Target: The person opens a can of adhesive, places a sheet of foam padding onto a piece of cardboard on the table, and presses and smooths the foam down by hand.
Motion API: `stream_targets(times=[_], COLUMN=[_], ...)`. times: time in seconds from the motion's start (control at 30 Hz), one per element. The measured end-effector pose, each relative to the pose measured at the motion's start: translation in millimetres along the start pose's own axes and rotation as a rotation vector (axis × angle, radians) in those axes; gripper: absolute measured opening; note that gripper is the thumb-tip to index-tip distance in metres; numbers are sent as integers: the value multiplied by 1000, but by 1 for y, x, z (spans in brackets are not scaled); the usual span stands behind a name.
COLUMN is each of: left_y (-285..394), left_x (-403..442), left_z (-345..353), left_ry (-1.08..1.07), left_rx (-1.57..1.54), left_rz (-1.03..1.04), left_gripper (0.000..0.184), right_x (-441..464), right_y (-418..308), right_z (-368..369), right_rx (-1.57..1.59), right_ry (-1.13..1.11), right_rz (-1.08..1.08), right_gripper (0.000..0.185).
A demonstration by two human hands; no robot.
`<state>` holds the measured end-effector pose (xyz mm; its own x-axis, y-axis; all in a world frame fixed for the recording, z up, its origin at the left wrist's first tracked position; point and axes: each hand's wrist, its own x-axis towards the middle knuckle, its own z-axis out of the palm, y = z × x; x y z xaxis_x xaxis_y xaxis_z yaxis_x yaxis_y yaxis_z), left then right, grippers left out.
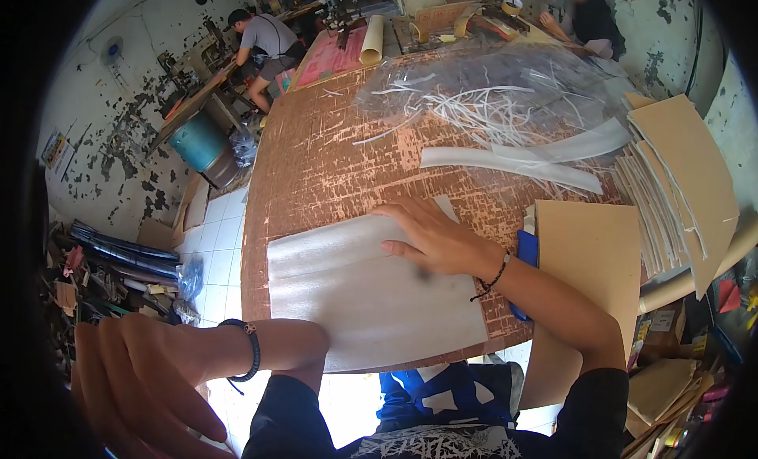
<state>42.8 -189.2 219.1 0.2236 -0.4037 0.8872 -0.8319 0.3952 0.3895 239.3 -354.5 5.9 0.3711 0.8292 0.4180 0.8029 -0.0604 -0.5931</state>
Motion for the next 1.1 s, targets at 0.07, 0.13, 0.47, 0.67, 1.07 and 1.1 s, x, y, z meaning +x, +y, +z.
stream_targets(times=[0.07,0.13,0.47,0.67,1.07,1.1], left_y=[1,2,0,12,4,5], left_x=[0,0,4,8,8,8], left_z=[1,1,4,-4,-1,-2], left_ry=[3,3,11,-103,-42,-38], left_rx=[-1,2,13,96,64,66], left_rz=[7,11,30,-181,-84,-83], left_gripper=[31,31,30,31,30,30], right_x=[-2,-3,-6,-3,-3,-4], right_y=[5,4,11,8,10,10], right_z=[0,1,4,1,1,1], right_rx=[-197,-229,-334,-332,-212,-251], right_ry=[-122,-111,-68,-103,-47,-99], right_rz=[-3,4,-50,-23,-16,0], right_gripper=[45,41,32,39,37,33])
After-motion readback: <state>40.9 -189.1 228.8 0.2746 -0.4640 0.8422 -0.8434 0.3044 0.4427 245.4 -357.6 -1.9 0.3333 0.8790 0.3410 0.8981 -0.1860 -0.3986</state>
